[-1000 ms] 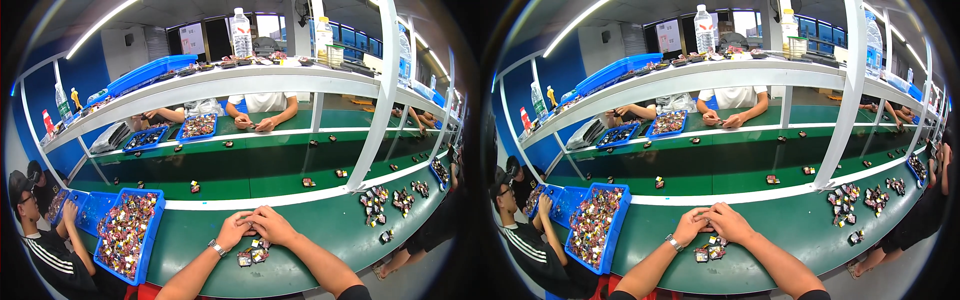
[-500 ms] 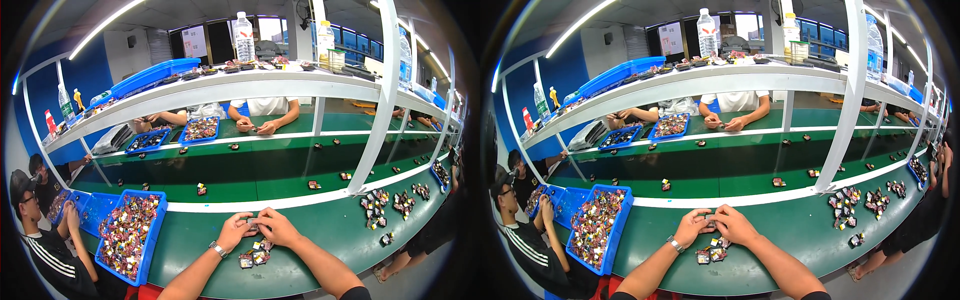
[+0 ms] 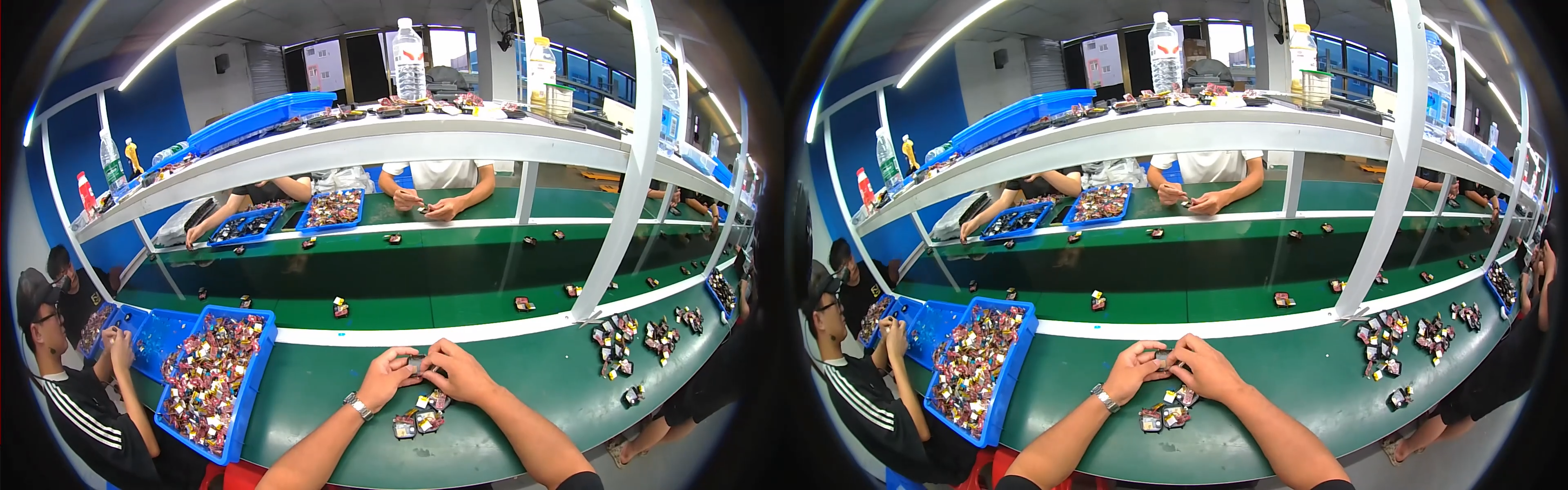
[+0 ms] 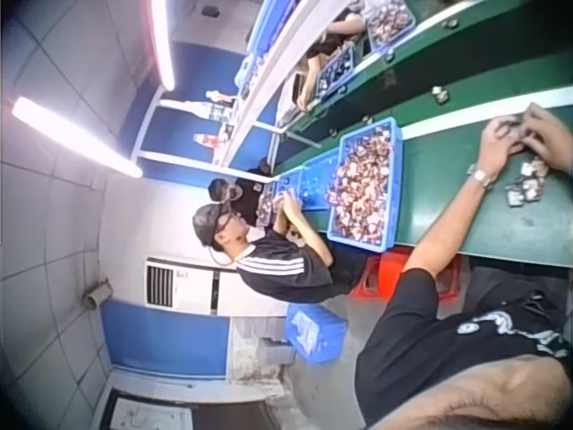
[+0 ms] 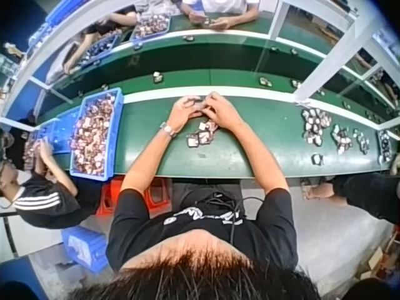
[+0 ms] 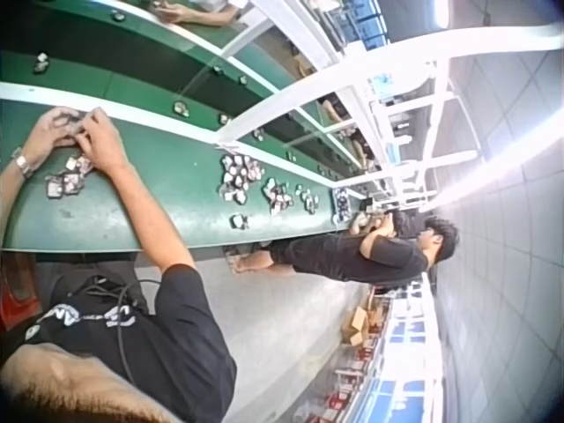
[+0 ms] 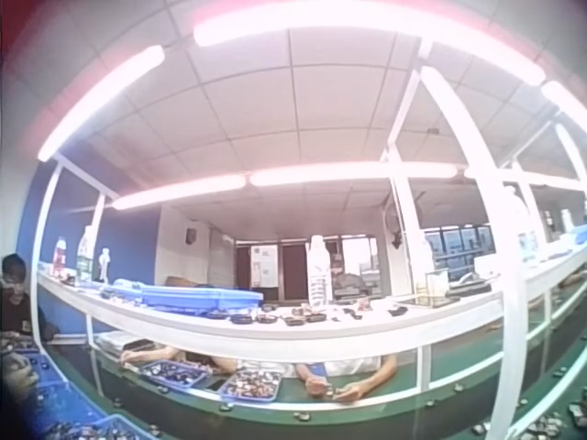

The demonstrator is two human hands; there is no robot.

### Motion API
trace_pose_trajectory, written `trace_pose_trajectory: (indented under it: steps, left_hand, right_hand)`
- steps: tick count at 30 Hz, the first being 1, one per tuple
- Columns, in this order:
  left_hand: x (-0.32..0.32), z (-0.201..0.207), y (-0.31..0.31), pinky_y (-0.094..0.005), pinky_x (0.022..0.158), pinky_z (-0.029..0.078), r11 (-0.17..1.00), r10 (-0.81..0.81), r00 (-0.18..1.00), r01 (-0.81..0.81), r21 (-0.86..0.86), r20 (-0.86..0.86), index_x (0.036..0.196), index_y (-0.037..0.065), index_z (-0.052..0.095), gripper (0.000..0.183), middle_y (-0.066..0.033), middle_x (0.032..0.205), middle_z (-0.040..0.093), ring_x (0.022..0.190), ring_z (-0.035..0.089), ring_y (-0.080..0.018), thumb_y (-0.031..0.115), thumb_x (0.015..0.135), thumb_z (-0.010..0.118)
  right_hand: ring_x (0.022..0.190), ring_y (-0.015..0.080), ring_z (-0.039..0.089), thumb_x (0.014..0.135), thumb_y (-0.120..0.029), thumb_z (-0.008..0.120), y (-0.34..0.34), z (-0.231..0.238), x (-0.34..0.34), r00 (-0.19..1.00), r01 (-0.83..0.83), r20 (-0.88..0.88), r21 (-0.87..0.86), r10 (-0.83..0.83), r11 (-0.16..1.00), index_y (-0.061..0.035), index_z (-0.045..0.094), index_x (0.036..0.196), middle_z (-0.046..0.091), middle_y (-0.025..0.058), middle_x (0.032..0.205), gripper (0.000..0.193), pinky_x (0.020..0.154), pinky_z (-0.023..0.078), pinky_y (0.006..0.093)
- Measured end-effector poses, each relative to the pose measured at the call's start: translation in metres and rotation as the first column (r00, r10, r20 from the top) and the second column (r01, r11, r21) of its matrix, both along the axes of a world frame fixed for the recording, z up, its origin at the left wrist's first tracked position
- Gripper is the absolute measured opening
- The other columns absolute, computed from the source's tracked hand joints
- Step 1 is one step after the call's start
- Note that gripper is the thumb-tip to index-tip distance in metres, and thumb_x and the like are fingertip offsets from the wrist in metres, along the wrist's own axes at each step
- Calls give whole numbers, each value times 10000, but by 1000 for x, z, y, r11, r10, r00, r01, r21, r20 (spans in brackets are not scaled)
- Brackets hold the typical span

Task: Manually sort and organize small electronic or plastic components on an assembly line workbench.

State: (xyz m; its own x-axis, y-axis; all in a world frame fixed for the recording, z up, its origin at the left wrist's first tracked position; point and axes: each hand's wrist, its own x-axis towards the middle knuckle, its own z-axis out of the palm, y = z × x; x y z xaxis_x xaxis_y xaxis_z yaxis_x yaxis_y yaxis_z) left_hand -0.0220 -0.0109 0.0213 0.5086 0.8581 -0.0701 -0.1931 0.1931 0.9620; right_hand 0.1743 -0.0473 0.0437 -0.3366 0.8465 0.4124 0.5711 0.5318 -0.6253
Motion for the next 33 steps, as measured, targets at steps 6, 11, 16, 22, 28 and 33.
trace_pose_trajectory:
  steps: [6,11,16,22,28,33]
  left_hand:
    - [-1,-1,1,-350,945,548,999,-45,999,45,-12,-16,1281,15,478,342,-140,1200,609,1102,614,-195,-43,944,487]
    - [-4,-3,2,-365,982,526,993,-109,992,107,43,59,1296,8,462,375,-143,1230,584,1120,600,-202,-67,929,475]
    - [-5,-7,5,-371,990,523,989,-138,988,135,54,62,1303,17,457,382,-135,1250,574,1115,604,-197,-55,930,499]
    - [-4,-8,4,-370,967,535,993,-116,993,116,8,17,1282,23,471,328,-131,1217,594,1103,610,-196,-7,957,504]
    - [-3,-6,3,-371,952,542,993,-114,993,113,15,43,1262,18,479,293,-135,1196,609,1094,624,-211,20,970,499]
    - [-5,-8,5,-386,938,547,995,-104,993,104,10,64,1247,19,482,264,-145,1169,623,1081,632,-226,70,988,485]
  right_hand:
    - [953,227,571,805,-129,709,-3,-1,-6,994,87,61,133,-95,987,-100,674,909,518,50,998,114,756,522,356]
    - [1004,238,560,806,-137,702,-3,-2,-9,990,131,19,206,-138,970,-102,699,879,541,61,1083,81,796,520,369]
    - [1062,266,557,786,-119,711,-1,-5,-8,994,102,19,200,-108,974,-89,704,884,557,88,1168,103,855,516,373]
    - [1155,266,520,813,-140,676,-2,-1,-1,997,-60,-49,135,67,989,-73,695,878,550,80,1221,95,917,487,381]
    - [1152,257,525,816,-147,684,-2,-10,-3,999,49,-30,138,-46,989,-80,702,904,567,73,1209,112,916,485,375]
    - [1146,250,529,817,-148,697,-4,-12,-9,997,77,-39,151,-72,985,-82,708,920,575,69,1200,122,904,492,363]
